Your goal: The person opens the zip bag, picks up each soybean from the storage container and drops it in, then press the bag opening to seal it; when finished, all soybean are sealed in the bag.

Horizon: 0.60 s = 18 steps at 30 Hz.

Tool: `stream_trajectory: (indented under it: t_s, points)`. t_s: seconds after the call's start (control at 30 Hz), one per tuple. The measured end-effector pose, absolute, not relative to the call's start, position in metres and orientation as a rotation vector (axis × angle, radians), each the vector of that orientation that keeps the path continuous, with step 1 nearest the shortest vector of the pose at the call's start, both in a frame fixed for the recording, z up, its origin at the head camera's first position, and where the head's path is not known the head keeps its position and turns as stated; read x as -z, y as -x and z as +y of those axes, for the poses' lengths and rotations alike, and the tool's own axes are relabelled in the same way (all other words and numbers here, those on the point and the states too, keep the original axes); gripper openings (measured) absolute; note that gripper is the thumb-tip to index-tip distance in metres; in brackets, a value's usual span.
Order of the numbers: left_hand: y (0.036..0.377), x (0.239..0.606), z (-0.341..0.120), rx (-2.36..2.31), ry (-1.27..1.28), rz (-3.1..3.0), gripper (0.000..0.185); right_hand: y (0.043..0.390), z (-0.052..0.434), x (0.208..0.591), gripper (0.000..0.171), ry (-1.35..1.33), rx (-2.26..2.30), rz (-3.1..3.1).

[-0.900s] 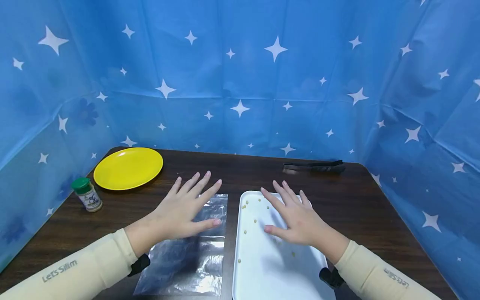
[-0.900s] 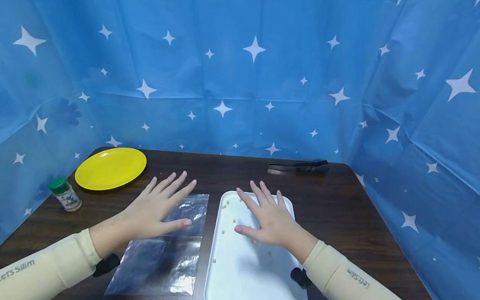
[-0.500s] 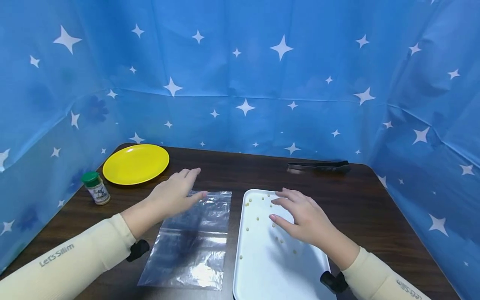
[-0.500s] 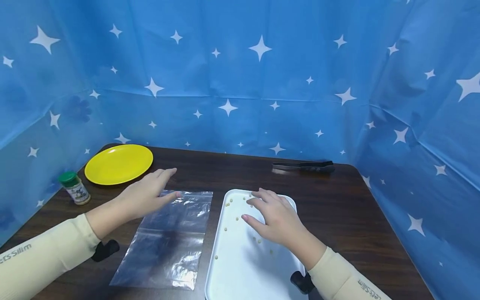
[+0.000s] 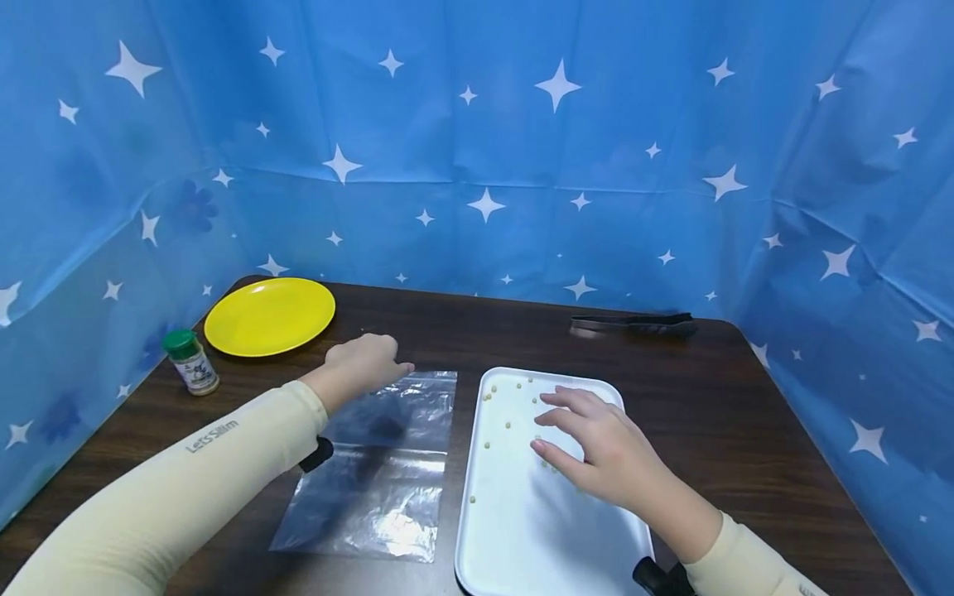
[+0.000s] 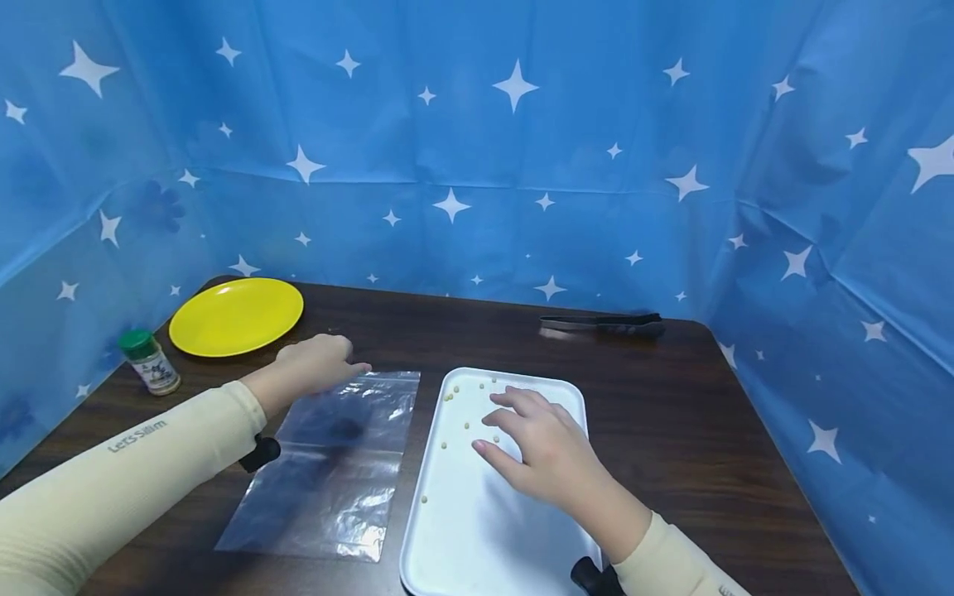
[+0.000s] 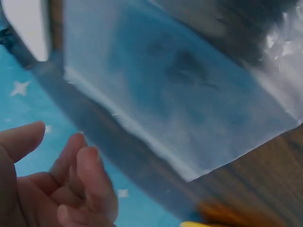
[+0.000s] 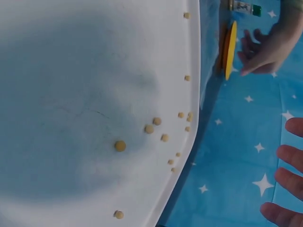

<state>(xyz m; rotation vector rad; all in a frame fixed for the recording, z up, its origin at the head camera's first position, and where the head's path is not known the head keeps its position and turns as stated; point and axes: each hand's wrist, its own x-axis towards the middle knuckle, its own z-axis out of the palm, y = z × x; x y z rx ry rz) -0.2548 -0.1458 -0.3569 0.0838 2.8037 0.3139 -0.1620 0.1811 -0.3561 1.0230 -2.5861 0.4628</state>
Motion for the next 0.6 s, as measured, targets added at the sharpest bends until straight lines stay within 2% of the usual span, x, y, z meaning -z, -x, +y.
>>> stream_trajectory:
  t_s: [0.37, 0.6]
  points:
    - [0.285, 0.393, -0.138, -0.383, 0.188, 2.577, 0.055, 0.156, 0.191, 0.361, 0.026, -0.948, -0.486, -2.628]
    - [0.287, 0.406, -0.135, -0.402, 0.247, 2.533, 0.045, 0.158, 0.194, 0.364, 0.025, -0.935, -0.481, -2.65]
